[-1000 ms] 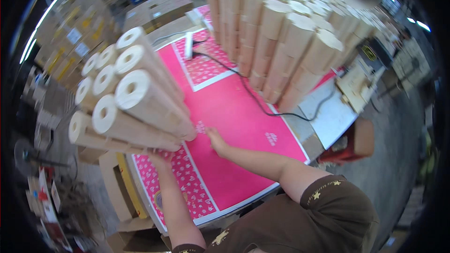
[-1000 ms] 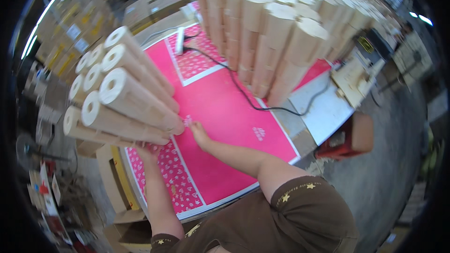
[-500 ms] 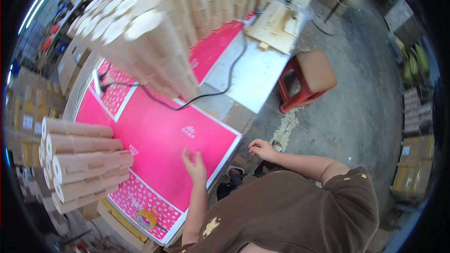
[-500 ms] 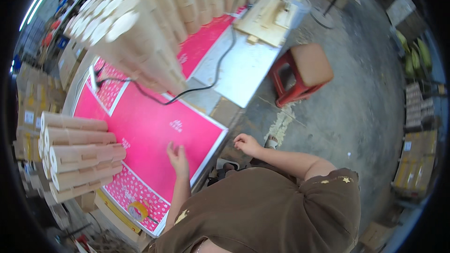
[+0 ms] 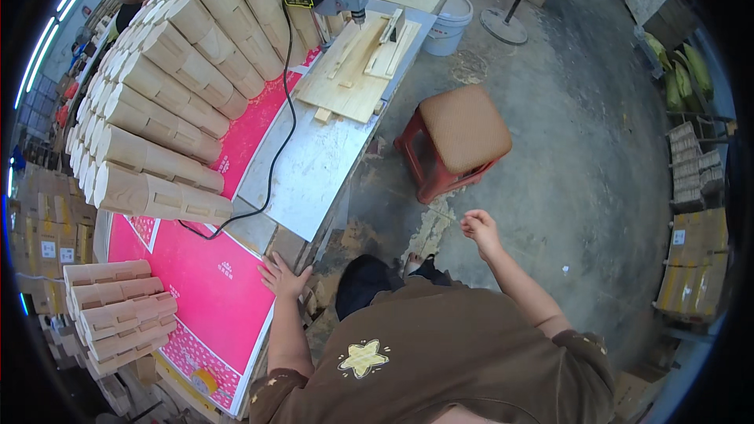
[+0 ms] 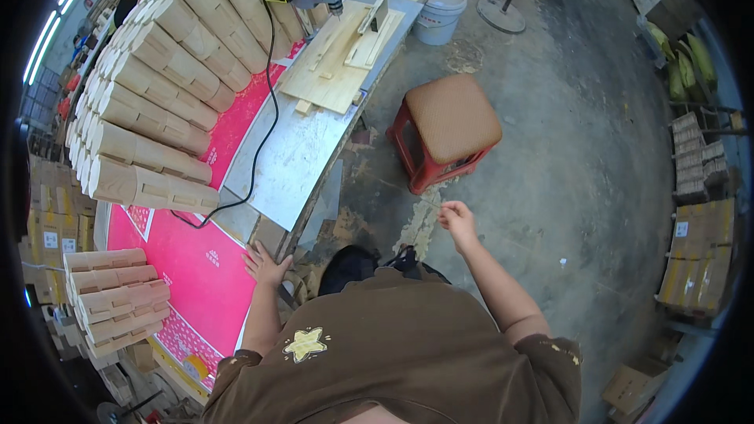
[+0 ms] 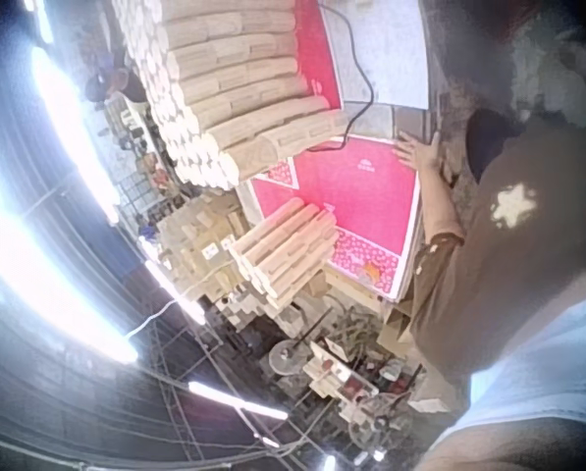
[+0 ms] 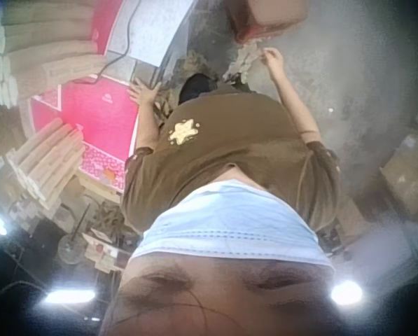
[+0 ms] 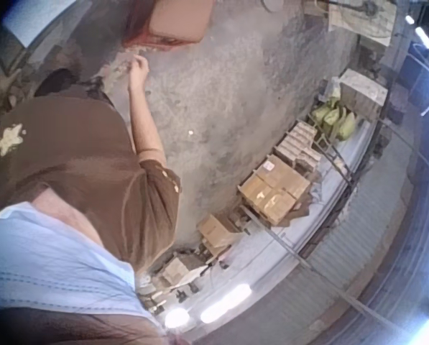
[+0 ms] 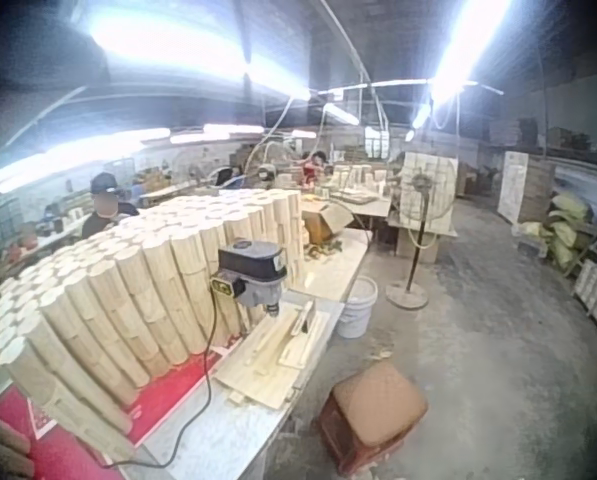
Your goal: Drilling holes into cylindrical wooden components using a benchtop drill press in a factory setting.
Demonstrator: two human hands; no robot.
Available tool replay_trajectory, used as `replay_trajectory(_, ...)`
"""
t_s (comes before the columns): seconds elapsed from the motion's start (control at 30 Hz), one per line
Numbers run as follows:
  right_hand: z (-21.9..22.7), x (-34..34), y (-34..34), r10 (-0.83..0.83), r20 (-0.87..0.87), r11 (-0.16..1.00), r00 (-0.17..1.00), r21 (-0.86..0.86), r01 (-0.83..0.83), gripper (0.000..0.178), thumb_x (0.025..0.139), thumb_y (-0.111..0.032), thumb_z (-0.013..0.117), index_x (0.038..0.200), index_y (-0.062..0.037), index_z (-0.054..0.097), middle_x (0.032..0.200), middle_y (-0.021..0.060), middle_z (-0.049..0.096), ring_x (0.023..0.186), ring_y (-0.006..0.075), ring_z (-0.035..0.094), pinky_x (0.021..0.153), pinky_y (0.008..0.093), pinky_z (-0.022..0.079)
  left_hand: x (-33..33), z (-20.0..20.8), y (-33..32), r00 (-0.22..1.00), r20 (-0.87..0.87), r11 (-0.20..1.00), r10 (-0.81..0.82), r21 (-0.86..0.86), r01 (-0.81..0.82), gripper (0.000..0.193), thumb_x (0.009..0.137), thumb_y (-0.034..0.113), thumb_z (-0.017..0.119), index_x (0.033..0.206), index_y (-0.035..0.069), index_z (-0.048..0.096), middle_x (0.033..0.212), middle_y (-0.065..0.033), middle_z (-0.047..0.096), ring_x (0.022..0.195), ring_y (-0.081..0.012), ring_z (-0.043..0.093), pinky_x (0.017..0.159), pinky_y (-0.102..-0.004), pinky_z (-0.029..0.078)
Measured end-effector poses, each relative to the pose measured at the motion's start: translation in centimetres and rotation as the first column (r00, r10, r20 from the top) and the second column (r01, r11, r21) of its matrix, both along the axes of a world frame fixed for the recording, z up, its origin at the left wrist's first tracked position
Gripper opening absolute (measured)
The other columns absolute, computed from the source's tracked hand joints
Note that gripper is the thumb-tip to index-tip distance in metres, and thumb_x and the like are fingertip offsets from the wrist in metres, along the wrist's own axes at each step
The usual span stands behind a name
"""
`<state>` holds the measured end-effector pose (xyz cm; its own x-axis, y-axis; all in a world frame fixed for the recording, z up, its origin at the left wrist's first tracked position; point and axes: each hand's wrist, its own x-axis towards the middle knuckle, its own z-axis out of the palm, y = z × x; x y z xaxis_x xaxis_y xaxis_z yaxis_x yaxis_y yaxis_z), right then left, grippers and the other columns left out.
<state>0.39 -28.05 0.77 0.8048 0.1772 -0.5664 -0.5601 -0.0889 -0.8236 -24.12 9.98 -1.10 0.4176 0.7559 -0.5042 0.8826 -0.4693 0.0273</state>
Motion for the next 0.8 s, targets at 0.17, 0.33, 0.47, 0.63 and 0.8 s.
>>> replay_trajectory(0.17, -1.1, 3.0, -1.0, -0.085, -0.055, 0.996, 0.995, 0.017, 0.086, 0.009, 0.088, -0.010, 0.049, 0.095, -0.0076, 0.054, 0.082, 0.0043, 0.059, 0.071, 0.0116, 0.056, 0.064, 0.0257, 0.046, 2.3, 1.3, -0.2, 0.997, -0.074, 0.997, 0.038, -0.057, -0.043, 0.114, 0.063, 0.056, 0.068, 0.143, 0.012, 0.000, 0.147, -0.0192, -0.010, 0.134, -0.0416, -0.010, 0.107, -0.0524, 0.002)
replay_trajectory(0.33, -2.1, 6.1, 2.8, 0.228, -0.096, 0.974, 0.969, 0.026, -0.226, 0.011, 0.088, -0.012, 0.051, 0.097, -0.0063, 0.053, 0.084, 0.0046, 0.060, 0.072, 0.0117, 0.056, 0.065, 0.0259, 0.047, 1.7, 1.5, -0.7, 0.983, -0.165, 0.994, 0.086, -0.054, -0.097, 0.111, 0.065, 0.056, 0.067, 0.143, 0.012, 0.000, 0.146, -0.0201, -0.011, 0.133, -0.0422, -0.010, 0.107, -0.0528, 0.003)
replay_trajectory(0.47, -1.5, 10.3, 5.7, 0.548, -0.126, 0.834, 0.827, 0.004, -0.552, 0.012, 0.087, -0.012, 0.053, 0.096, -0.0043, 0.054, 0.084, 0.0048, 0.062, 0.074, 0.0102, 0.057, 0.065, 0.0234, 0.045, 2.2, 0.6, -0.5, 0.975, -0.192, 0.990, 0.107, -0.072, -0.123, 0.109, 0.066, 0.057, 0.065, 0.143, 0.012, 0.003, 0.146, -0.0202, -0.011, 0.133, -0.0427, -0.010, 0.107, -0.0540, 0.004)
replay_trajectory(0.63, -2.5, 18.3, 10.5, 0.805, 0.066, 0.585, 0.589, -0.252, -0.771, 0.014, 0.083, -0.013, 0.056, 0.090, -0.0009, 0.058, 0.078, 0.0058, 0.062, 0.073, 0.0126, 0.059, 0.067, 0.0271, 0.047, 4.5, 1.4, -0.8, 0.948, 0.003, 0.948, 0.317, -0.043, -0.316, 0.106, 0.065, 0.055, 0.068, 0.142, 0.010, 0.010, 0.146, -0.0199, -0.005, 0.133, -0.0443, -0.004, 0.105, -0.0574, 0.009)
replay_trajectory(0.8, -1.5, 24.4, 14.2, 0.790, 0.175, 0.588, 0.588, -0.489, -0.644, 0.016, 0.083, -0.016, 0.055, 0.086, -0.0016, 0.060, 0.074, 0.0082, 0.062, 0.069, 0.0157, 0.060, 0.065, 0.0293, 0.047, 6.7, 0.3, -2.1, 0.919, 0.122, 0.927, 0.375, -0.023, -0.375, 0.101, 0.066, 0.043, 0.071, 0.141, 0.007, 0.013, 0.145, -0.0212, 0.005, 0.133, -0.0429, 0.003, 0.103, -0.0591, 0.010)
